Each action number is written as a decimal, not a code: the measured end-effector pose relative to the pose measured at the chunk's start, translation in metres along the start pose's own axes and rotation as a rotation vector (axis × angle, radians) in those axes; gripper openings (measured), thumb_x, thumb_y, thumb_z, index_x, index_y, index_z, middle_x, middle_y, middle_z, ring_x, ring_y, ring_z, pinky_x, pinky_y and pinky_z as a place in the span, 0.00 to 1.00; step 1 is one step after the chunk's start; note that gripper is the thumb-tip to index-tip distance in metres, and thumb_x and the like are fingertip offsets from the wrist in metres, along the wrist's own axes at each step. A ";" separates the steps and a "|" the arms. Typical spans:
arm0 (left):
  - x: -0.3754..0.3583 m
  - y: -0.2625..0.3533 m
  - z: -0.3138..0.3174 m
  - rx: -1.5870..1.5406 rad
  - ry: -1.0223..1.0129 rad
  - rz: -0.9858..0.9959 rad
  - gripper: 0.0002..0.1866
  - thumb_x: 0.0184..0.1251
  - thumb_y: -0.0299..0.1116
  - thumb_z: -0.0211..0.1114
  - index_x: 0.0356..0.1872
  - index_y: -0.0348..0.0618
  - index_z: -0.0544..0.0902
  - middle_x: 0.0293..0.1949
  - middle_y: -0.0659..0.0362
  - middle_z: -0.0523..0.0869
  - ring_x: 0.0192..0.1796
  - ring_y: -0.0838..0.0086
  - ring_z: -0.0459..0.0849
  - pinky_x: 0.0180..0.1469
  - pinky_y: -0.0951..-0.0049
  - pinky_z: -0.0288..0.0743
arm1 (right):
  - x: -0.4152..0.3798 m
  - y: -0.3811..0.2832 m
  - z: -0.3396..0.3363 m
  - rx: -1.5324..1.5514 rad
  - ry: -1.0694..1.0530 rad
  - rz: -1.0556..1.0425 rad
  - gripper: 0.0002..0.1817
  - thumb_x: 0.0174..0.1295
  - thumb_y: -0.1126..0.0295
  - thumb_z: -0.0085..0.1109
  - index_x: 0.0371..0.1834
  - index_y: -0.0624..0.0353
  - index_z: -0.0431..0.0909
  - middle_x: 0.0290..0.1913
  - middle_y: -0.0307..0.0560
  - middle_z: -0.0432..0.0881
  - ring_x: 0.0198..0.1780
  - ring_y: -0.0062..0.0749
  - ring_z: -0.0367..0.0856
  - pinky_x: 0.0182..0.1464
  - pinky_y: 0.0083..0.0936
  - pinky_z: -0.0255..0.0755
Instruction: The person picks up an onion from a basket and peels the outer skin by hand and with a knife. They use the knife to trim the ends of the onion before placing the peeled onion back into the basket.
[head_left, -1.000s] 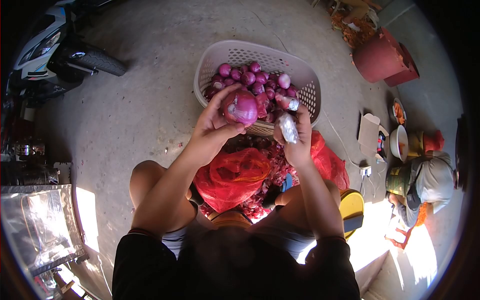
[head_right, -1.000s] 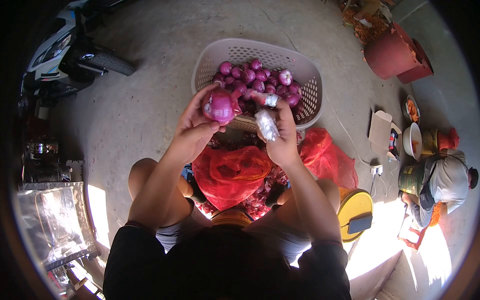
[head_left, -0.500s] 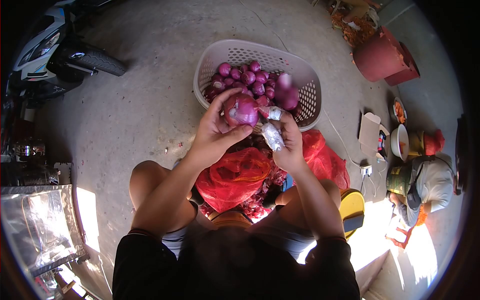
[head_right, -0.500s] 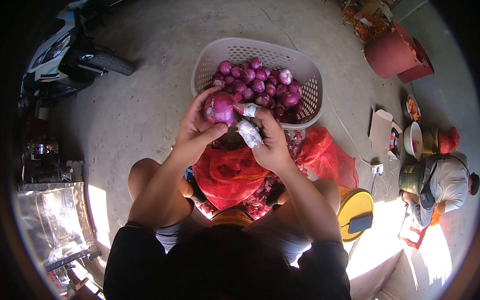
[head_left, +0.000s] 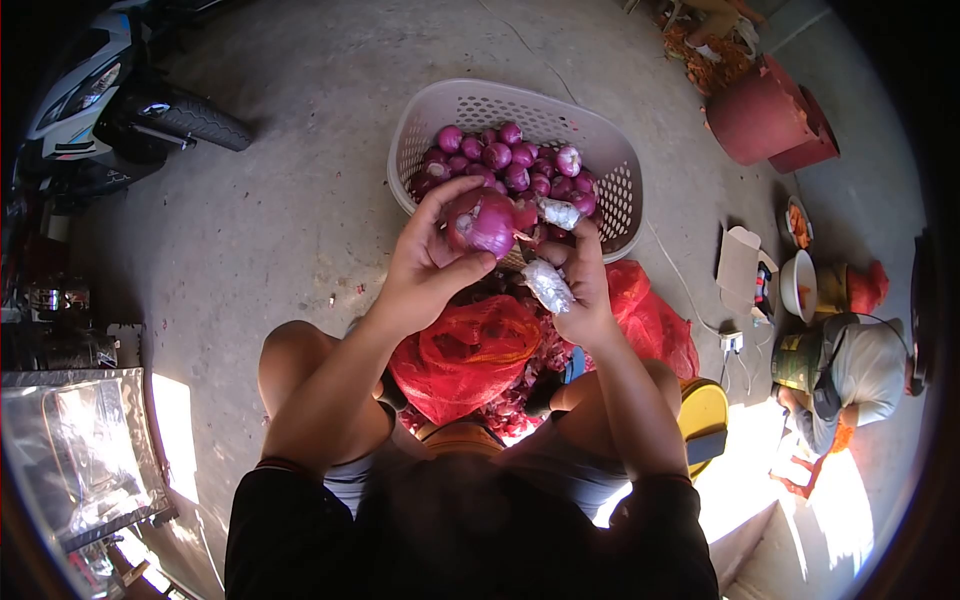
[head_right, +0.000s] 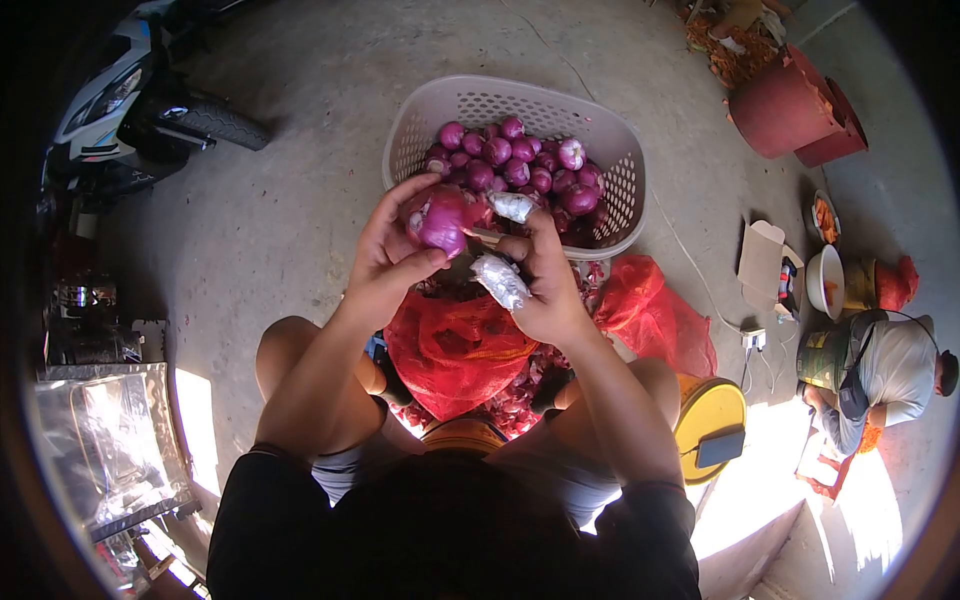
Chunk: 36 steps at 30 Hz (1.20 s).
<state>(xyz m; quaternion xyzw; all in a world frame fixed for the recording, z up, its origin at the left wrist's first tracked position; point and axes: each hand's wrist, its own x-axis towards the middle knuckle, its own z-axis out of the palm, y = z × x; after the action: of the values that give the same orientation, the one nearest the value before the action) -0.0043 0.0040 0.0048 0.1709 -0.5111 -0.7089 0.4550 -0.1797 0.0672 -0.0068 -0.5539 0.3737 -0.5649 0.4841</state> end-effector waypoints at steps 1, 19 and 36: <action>0.000 -0.002 0.001 0.005 -0.013 0.027 0.36 0.55 0.14 0.60 0.66 0.41 0.59 0.59 0.55 0.69 0.59 0.73 0.72 0.59 0.70 0.68 | 0.001 0.000 0.002 0.003 -0.010 -0.014 0.28 0.62 0.81 0.53 0.64 0.60 0.54 0.56 0.47 0.72 0.56 0.29 0.73 0.51 0.24 0.69; -0.001 0.004 -0.003 0.083 0.008 0.088 0.37 0.47 0.11 0.61 0.64 0.38 0.63 0.60 0.55 0.68 0.61 0.71 0.70 0.61 0.72 0.66 | -0.001 0.011 -0.001 -0.163 0.068 -0.127 0.26 0.61 0.76 0.57 0.62 0.60 0.61 0.39 0.45 0.81 0.35 0.21 0.75 0.42 0.18 0.67; -0.003 0.002 -0.002 0.576 -0.045 0.206 0.36 0.47 0.12 0.64 0.62 0.36 0.66 0.59 0.56 0.63 0.63 0.71 0.67 0.62 0.73 0.64 | 0.001 0.021 0.001 -0.320 0.054 -0.220 0.25 0.57 0.80 0.59 0.58 0.64 0.64 0.50 0.53 0.79 0.52 0.35 0.80 0.52 0.24 0.70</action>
<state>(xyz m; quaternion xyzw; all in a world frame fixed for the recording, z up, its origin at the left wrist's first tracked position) -0.0007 0.0050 0.0049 0.2245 -0.7157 -0.4886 0.4456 -0.1762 0.0614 -0.0264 -0.6458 0.4088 -0.5626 0.3152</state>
